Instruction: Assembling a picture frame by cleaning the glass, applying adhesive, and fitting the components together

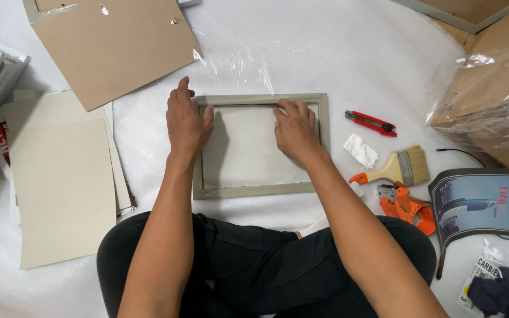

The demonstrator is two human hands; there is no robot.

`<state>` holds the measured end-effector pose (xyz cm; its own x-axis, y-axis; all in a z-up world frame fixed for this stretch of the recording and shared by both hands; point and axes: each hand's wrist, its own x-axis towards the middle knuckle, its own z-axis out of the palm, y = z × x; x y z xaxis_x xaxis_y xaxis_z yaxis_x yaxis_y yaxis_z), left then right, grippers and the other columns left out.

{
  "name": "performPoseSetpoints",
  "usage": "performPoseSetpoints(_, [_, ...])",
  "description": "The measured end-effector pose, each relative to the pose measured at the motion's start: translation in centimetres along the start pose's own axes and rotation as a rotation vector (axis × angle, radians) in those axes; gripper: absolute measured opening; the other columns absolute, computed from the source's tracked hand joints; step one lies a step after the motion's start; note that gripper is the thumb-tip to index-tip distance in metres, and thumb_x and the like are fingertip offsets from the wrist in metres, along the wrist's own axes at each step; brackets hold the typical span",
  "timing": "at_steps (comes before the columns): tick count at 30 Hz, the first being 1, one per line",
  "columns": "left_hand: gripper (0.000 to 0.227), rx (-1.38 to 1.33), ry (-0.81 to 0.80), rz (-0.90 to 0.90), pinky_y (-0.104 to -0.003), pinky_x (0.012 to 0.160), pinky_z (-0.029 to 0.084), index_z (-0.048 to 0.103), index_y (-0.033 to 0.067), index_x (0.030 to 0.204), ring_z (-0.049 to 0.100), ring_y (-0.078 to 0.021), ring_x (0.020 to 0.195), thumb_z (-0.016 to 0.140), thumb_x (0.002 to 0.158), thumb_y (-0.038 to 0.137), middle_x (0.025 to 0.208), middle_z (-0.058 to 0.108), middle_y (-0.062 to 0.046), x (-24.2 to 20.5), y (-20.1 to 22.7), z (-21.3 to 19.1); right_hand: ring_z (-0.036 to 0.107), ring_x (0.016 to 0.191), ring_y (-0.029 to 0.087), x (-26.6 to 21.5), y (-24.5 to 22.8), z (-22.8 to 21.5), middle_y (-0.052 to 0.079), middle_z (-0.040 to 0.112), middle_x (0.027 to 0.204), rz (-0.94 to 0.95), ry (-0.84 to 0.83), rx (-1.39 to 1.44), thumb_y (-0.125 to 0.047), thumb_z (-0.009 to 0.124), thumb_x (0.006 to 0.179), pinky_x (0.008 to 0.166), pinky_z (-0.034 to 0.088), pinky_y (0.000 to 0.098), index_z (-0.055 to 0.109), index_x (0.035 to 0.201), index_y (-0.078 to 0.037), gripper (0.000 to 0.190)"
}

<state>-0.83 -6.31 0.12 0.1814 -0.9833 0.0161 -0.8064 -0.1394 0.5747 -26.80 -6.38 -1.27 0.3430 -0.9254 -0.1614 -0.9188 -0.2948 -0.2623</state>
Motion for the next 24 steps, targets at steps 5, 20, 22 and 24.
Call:
performPoseSetpoints(5, [0.07, -0.236, 0.022, -0.078, -0.045, 0.09, 0.055, 0.038, -0.0018, 0.151, 0.064, -0.032, 0.109, 0.075, 0.095, 0.015, 0.121, 0.061, -0.019, 0.0, 1.9, -3.3, 0.044, 0.131, 0.031, -0.1, 0.7, -0.8, 0.005, 0.06, 0.134, -0.042, 0.039, -0.062, -0.02, 0.051, 0.097, 0.109, 0.03, 0.0547, 0.071, 0.128, -0.012, 0.037])
performPoseSetpoints(20, [0.1, -0.933, -0.1, -0.24, -0.045, 0.099, 0.043, 0.04, -0.0044, 0.145, 0.058, -0.0398, 0.123, 0.043, 0.096, 0.083, 0.136, 0.056, -0.027, 0.4, -0.8, -8.6, 0.067, 0.112, 0.02, -3.4, 0.5, -15.2, 0.011, 0.069, 0.124, 0.311, 0.26, 1.275, -0.012, 0.055, 0.099, 0.096, 0.059, 0.0402, 0.07, 0.121, 0.001, 0.03])
performPoseSetpoints(22, [0.12, -1.071, -0.224, -0.236, -0.054, 0.108, 0.038, 0.027, -0.0109, 0.153, 0.049, -0.0535, 0.136, 0.035, 0.09, 0.09, 0.149, 0.044, -0.04, 0.6, -0.3, -7.6, 0.07, 0.11, 0.02, -3.2, 0.6, -14.8, 0.011, 0.071, 0.124, 0.386, 0.274, 1.477, -0.013, 0.056, 0.098, 0.095, 0.062, 0.0447, 0.067, 0.125, 0.003, 0.033])
performPoseSetpoints(24, [0.112, -1.224, -0.369, -0.201, -0.048, 0.11, 0.042, 0.032, -0.0052, 0.155, 0.053, -0.0457, 0.134, 0.048, 0.09, 0.085, 0.149, 0.047, -0.035, 0.4, -0.1, -5.8, 0.071, 0.108, 0.025, -3.2, -0.8, -14.6, 0.012, 0.072, 0.12, 0.459, 0.241, 1.65, -0.009, 0.056, 0.097, 0.09, 0.061, 0.0478, 0.068, 0.119, 0.006, 0.029])
